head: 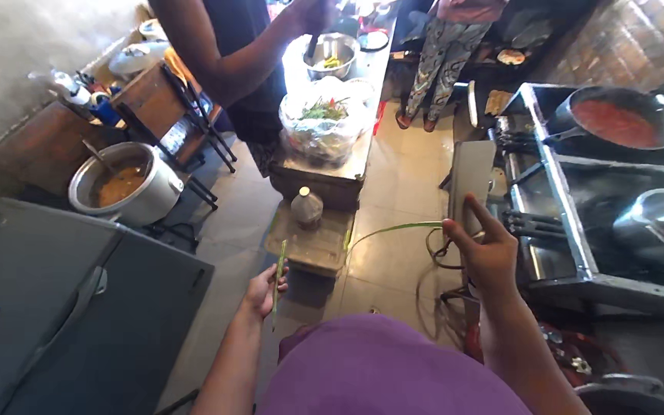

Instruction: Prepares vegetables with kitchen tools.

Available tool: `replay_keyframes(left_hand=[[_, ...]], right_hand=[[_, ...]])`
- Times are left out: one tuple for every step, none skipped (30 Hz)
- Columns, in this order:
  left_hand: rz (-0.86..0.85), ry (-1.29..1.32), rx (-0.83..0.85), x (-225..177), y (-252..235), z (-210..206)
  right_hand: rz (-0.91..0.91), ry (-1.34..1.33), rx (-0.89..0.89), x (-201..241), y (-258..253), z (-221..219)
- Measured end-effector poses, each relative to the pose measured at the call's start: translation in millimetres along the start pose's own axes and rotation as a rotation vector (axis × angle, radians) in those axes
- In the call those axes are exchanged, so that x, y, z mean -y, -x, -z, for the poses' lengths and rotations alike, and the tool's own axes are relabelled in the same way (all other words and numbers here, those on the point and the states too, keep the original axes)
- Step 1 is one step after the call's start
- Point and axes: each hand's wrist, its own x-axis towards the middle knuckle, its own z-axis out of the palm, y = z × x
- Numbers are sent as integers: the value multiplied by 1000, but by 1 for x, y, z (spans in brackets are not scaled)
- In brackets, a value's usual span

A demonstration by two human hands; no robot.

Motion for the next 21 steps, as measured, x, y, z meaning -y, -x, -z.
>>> replay_keyframes(left_hand=[[-11,19,1,-1,-2,-15],[-25,31,1,-1,-4,-30],[-41,31,10,-2,-7,-45],[-62,20,27,-4,-9,-61],[-84,5,47,-8,-11,-76],[-104,-12,66,-11,-13,-90],[-117,-27,76,-13,-14,-102],[-125,-42,75,-15,-16,-114],[-131,-58,72,-18,-18,-126],[-136,-81,68,-22,-20,-136],[-145,-110,66,-27,-23,-146],[-155,-136,66,-32,-25,-154],[-163,-149,66,-35,-29,-162],[-172,-147,62,-39,-35,-169],[-185,-128,57,-42,-43,-176],[-200,-106,56,-46,-53,-182],[-212,-84,57,-52,-63,-187],[-223,-57,63,-58,-74,-193],[-236,-27,78,-66,-86,-199],[-245,6,93,-75,-97,-204],[-252,34,101,-84,-106,-209]], right_hand=[[-4,23,-4,-7,-16,8],[-19,41,-2,-12,-32,17],[-30,51,-3,-18,-48,24],[-36,59,2,-23,-66,31],[-45,59,5,-28,-84,35],[-48,70,17,-34,-101,37],[-46,84,31,-40,-117,38],[-45,99,46,-45,-133,36],[-39,110,61,-50,-150,32],[-22,113,77,-54,-167,26],[-5,107,92,-57,-185,18],[2,86,108,-59,-203,8],[1,67,114,-61,-221,-2],[0,56,114,-65,-240,-12],[6,43,110,-69,-259,-24],[9,24,113,-73,-278,-35],[12,-3,114,-77,-298,-48],[22,-30,116,-81,-318,-60],[41,-41,129,-84,-339,-73],[68,-34,145,-84,-358,-88],[83,-12,166,-84,-377,-104]])
